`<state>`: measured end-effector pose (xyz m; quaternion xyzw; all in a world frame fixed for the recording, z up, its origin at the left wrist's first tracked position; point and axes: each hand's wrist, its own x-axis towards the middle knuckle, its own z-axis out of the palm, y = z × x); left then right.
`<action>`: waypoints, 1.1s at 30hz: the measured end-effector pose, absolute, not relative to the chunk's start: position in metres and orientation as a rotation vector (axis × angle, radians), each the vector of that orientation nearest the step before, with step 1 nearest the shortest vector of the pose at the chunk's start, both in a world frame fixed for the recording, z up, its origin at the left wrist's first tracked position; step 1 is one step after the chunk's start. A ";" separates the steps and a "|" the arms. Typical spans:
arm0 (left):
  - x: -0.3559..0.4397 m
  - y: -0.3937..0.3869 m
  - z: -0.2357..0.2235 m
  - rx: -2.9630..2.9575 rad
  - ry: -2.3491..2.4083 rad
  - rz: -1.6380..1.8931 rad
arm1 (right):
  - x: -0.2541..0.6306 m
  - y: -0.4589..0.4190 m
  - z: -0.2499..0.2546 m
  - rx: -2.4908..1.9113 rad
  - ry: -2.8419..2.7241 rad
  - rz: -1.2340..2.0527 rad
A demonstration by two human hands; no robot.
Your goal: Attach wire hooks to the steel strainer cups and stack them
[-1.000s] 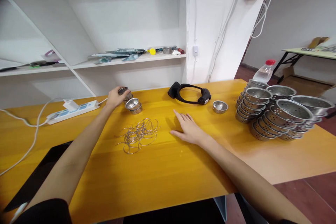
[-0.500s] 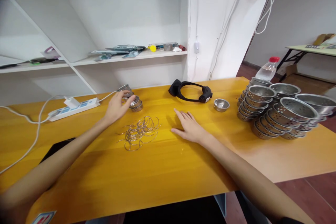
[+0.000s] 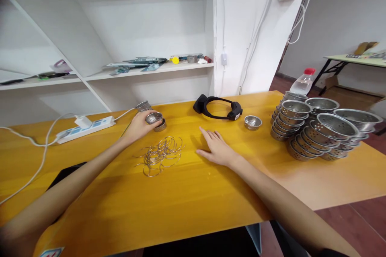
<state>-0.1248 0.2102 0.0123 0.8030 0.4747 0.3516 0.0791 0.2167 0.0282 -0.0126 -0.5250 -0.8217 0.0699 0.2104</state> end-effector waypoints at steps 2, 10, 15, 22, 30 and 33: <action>-0.125 0.209 0.013 2.404 1.408 1.021 | 0.217 0.028 -0.012 -1.462 -2.287 0.202; -0.118 0.203 0.000 2.330 1.408 1.126 | 0.216 0.028 -0.011 -1.485 -2.306 0.206; -0.120 0.203 -0.005 2.370 1.345 1.176 | 0.216 0.029 -0.012 -1.478 -2.301 0.207; -0.122 0.206 0.000 2.472 1.338 1.078 | 0.217 0.030 -0.015 -1.456 -2.300 0.181; -0.122 0.206 0.004 2.574 1.374 0.960 | 0.217 0.030 -0.016 -1.454 -2.301 0.169; -0.120 0.201 0.002 2.502 1.456 0.937 | 0.216 0.030 -0.015 -1.442 -2.300 0.163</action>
